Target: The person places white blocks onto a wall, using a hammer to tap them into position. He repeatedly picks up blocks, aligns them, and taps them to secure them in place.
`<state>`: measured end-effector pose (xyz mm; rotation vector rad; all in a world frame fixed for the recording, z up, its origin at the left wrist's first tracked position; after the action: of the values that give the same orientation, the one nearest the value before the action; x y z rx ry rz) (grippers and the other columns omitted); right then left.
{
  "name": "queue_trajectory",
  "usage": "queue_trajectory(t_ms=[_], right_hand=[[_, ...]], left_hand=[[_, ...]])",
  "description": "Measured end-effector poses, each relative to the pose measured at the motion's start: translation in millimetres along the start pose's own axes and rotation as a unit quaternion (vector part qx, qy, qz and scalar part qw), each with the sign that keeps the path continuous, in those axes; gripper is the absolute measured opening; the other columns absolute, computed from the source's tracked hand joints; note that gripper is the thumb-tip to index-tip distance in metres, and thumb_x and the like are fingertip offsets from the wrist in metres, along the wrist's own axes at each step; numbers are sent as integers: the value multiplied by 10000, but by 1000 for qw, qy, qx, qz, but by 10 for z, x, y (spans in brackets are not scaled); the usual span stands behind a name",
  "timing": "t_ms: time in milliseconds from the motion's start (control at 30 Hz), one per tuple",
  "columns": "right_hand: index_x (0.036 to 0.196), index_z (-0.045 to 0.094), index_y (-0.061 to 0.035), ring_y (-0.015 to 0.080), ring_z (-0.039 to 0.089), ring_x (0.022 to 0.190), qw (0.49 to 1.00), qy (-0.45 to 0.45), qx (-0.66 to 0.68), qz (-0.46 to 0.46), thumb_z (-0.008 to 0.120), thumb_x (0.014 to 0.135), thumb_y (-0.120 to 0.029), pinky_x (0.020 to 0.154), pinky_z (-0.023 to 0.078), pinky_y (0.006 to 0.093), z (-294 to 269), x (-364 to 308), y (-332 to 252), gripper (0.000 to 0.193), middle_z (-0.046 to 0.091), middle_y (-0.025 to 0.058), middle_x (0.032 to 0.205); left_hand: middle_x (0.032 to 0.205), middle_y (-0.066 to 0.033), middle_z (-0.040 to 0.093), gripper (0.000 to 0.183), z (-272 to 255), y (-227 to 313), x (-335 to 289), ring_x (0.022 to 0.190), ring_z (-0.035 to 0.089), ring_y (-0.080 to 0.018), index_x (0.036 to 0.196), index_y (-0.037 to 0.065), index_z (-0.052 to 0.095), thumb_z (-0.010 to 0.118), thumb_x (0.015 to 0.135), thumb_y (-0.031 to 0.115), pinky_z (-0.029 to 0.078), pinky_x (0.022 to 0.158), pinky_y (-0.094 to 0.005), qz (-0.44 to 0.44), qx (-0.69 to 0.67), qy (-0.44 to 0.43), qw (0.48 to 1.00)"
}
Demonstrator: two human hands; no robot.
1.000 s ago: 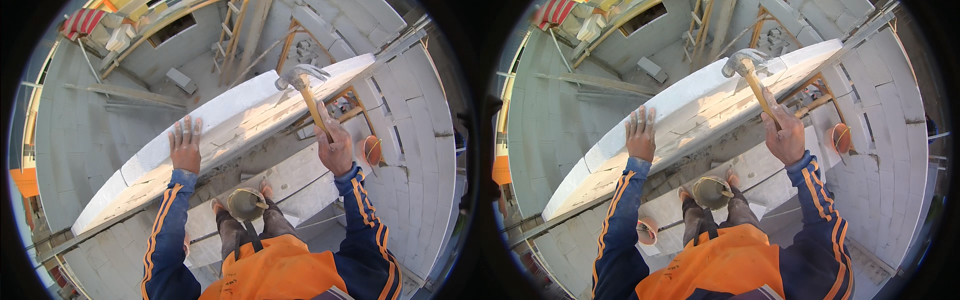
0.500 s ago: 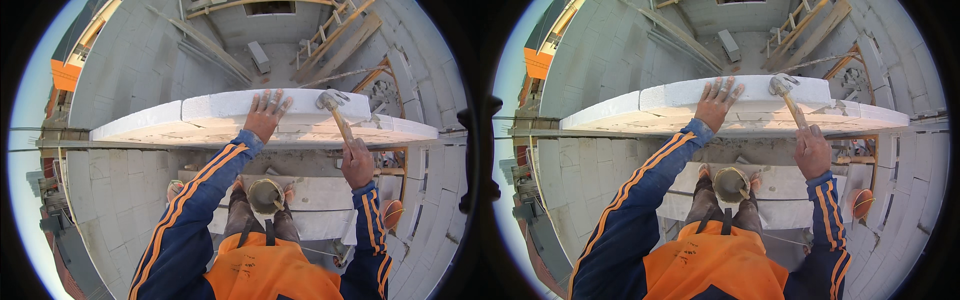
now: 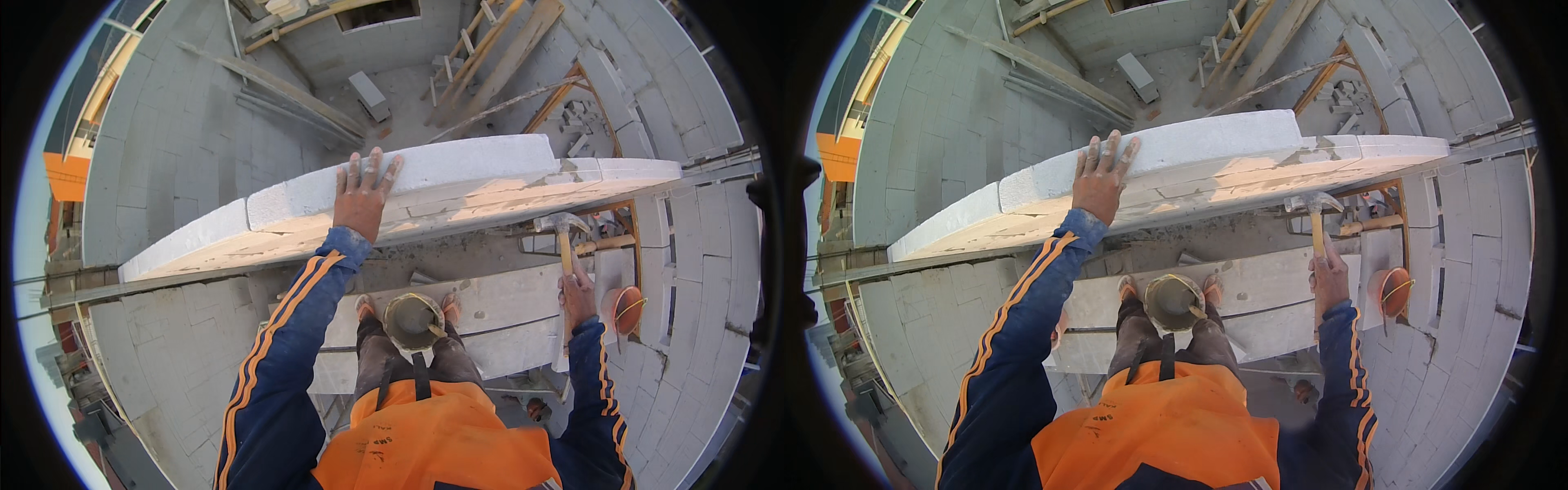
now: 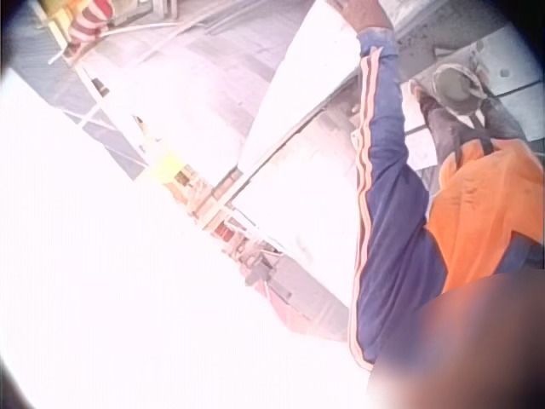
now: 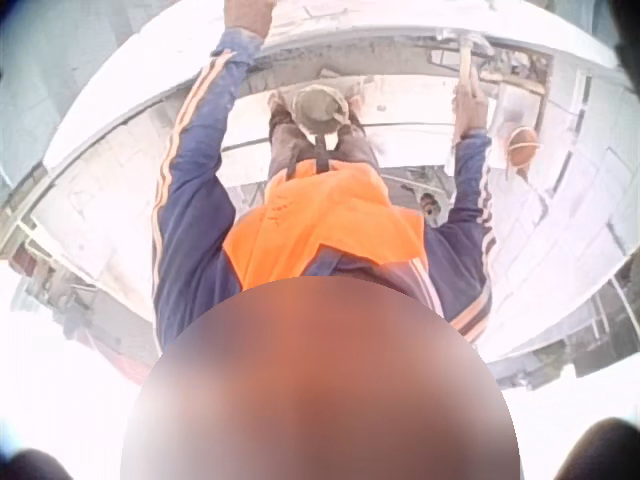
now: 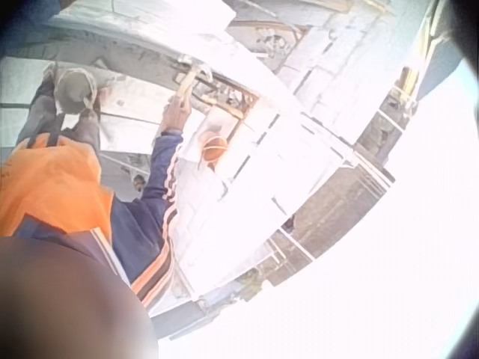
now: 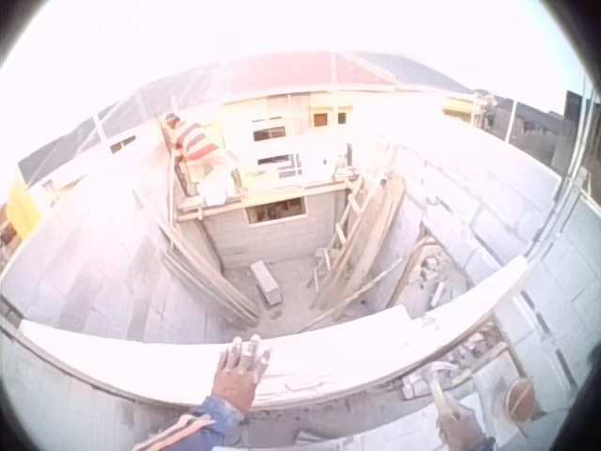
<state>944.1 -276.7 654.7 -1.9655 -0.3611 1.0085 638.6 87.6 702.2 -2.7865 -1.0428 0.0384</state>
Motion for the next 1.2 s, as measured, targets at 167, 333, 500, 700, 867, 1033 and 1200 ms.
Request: queue_trajectory(t_ms=[167,333,500,700,867,1033,1200], right_hand=[[1533,407,-165,69,479,537,977,89,195,-8,535,1017,-214,446,415,210,-355,957,-102,534,532,-15,792],[1529,421,-146,70,487,574,986,-26,164,5,552,1009,-183,471,435,219,34,1282,-145,537,540,-15,802],[1526,430,-142,67,480,595,981,-3,193,4,560,1005,-159,478,440,218,111,1237,-320,538,533,-7,794],[1541,402,-126,60,480,606,986,-68,150,4,550,1008,-152,483,439,211,107,1166,-426,554,524,1,789],[1552,382,-130,60,448,549,976,27,213,-33,550,1006,-160,459,430,211,70,967,-456,571,509,-4,781],[1543,398,-124,53,435,521,995,39,85,-42,543,1011,-176,419,404,207,18,487,-381,554,514,-7,788],[1520,434,-98,114,519,589,975,111,-71,-181,546,1022,-197,521,484,280,26,65,-593,520,549,44,798]], left_hand=[[1645,-78,253,937,-51,20,9,1470,298,-396,1603,330,199,728,854,136,269,1206,-526,-7,-44,-35,998],[1653,-65,233,960,-70,12,18,1472,297,-384,1604,339,178,741,850,150,266,1210,-516,-11,-36,-39,999],[1652,-64,240,950,-55,2,19,1472,299,-382,1598,343,206,751,842,155,270,1210,-508,-10,-50,-28,998],[1636,-69,286,936,-102,22,18,1469,306,-393,1582,321,273,788,811,193,298,1194,-523,-9,-46,-15,999],[1625,-103,306,921,-118,55,23,1461,301,-437,1573,280,318,796,794,389,299,1172,-566,-11,-71,23,997],[1621,-124,303,900,-86,78,36,1445,313,-456,1574,268,322,759,815,474,287,1168,-581,-11,-73,47,996],[1616,-115,311,859,-56,64,46,1437,327,-442,1571,267,327,754,838,407,279,1178,-570,-29,-52,17,998]])
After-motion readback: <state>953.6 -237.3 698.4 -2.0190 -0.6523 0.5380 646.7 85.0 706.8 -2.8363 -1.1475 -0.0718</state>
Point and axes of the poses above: each hand's wrist, its own x-axis towards the middle knuckle, its own z-axis out of the palm, y = z × x, the point moved 2 cm from there along x, towards the middle knuckle
